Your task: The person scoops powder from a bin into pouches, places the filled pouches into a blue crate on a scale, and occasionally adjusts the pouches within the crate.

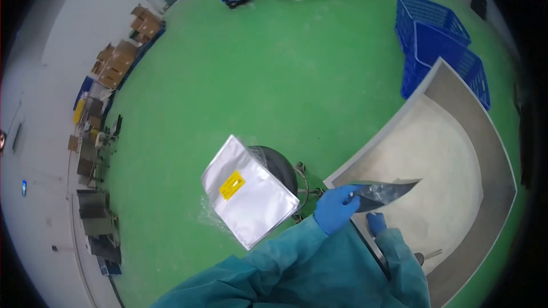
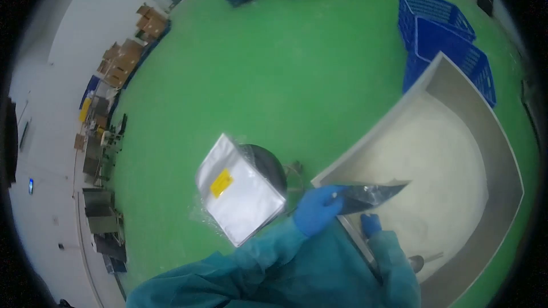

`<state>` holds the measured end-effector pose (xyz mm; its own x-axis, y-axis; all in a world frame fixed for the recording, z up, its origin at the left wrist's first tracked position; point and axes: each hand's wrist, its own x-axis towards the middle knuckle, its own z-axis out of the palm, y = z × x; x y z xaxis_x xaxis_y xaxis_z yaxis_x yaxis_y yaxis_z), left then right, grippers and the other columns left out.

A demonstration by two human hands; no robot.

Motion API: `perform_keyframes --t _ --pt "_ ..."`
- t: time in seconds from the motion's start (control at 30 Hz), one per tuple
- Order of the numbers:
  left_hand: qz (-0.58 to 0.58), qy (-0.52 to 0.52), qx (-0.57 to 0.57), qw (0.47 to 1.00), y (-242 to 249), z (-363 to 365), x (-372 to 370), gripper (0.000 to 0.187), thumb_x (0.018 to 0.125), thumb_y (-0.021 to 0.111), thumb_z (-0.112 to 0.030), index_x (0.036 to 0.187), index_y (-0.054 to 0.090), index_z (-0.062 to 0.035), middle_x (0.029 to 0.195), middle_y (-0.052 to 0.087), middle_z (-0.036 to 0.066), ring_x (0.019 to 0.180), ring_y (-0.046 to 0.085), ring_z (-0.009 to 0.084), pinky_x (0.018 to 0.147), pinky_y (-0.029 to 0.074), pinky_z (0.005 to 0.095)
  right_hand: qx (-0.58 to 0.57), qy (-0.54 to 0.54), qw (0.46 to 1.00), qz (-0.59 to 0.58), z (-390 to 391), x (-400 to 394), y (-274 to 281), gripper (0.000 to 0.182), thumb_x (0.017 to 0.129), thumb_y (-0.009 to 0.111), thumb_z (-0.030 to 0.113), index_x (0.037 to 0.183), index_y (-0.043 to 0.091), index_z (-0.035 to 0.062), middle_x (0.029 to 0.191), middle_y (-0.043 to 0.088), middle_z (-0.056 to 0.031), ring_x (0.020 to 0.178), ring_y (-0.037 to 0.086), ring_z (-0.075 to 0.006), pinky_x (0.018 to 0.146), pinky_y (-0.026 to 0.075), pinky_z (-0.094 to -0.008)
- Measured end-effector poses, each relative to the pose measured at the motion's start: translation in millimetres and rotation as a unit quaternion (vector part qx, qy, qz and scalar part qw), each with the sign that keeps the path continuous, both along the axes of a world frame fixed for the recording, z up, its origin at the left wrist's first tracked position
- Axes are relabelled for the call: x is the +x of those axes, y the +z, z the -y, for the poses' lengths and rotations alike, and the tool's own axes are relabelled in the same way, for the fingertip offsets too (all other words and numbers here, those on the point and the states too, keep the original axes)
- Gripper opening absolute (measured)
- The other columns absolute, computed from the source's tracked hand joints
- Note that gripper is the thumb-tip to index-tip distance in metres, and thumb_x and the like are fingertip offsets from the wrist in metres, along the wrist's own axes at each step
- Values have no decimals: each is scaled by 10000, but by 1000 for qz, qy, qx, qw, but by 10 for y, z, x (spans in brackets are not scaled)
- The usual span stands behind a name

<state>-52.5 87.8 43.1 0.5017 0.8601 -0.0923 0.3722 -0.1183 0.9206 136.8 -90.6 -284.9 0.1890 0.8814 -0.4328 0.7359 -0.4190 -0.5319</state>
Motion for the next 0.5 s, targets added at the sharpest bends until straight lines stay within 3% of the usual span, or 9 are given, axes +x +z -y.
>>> perform_keyframes --t 0.07,0.1,0.17,0.27,0.3,0.37,0.43,0.47,0.5 --pt "-13 -34 39 999 2 130 6 321 797 614 -222 1090 622 -92 797 624 135 739 623 220 682 495 337 -9 -152 981 -123 57 237 171 254 920 448 291 1040 569 102 900 592 -139 822 563 -274 710 449 -354" --pt "-35 -44 47 997 107 150 -36 333 797 608 -220 1101 618 -83 832 637 138 754 623 221 701 499 349 9 -280 925 -258 58 327 245 225 917 459 284 993 573 106 865 586 -112 785 556 -250 671 445 -338" --pt "-33 -47 25 998 289 210 -112 334 813 588 -162 1132 613 -68 842 652 103 738 603 163 667 492 314 57 -482 723 -491 -92 378 627 186 910 480 270 898 580 113 794 572 -59 710 542 -202 592 437 -307" --pt "73 -77 -71 992 563 318 -125 343 852 535 -47 1192 567 -15 928 647 82 830 614 122 691 505 262 200 -482 508 -685 -81 561 940 249 901 490 312 708 516 157 622 486 -5 517 472 -148 434 379 -259" --pt "142 -16 -129 981 584 478 -117 357 829 545 -30 1183 584 -15 868 639 58 756 591 101 665 500 251 186 -460 607 -621 118 626 1310 280 896 467 338 674 477 168 566 449 -2 423 419 -123 347 324 -267" --pt "67 -57 -23 996 690 562 -157 372 784 596 -2 1155 596 18 950 643 94 779 587 118 683 482 246 211 -548 561 -583 352 587 2292 308 893 421 330 621 437 187 508 407 11 351 367 -106 285 266 -247" --pt "137 -100 -10 985 739 731 -132 367 792 578 -17 1156 591 29 1072 618 111 904 580 158 771 479 273 327 -345 500 -724 730 884 1925 267 895 426 327 659 449 204 552 450 20 375 390 -98 302 284 -254" --pt "61 -116 46 990 894 863 -112 368 804 556 -14 1168 580 35 1150 587 133 999 562 192 845 464 294 360 -403 439 -718 934 910 2014 268 899 412 312 654 429 204 539 423 24 379 387 -106 312 293 -257" --pt "111 -154 37 981 771 873 -217 370 808 537 -11 1173 577 36 1197 564 141 1019 557 211 862 458 307 414 -356 438 -714 1215 894 1844 248 879 436 322 663 440 199 549 440 22 395 394 -110 329 302 -255"
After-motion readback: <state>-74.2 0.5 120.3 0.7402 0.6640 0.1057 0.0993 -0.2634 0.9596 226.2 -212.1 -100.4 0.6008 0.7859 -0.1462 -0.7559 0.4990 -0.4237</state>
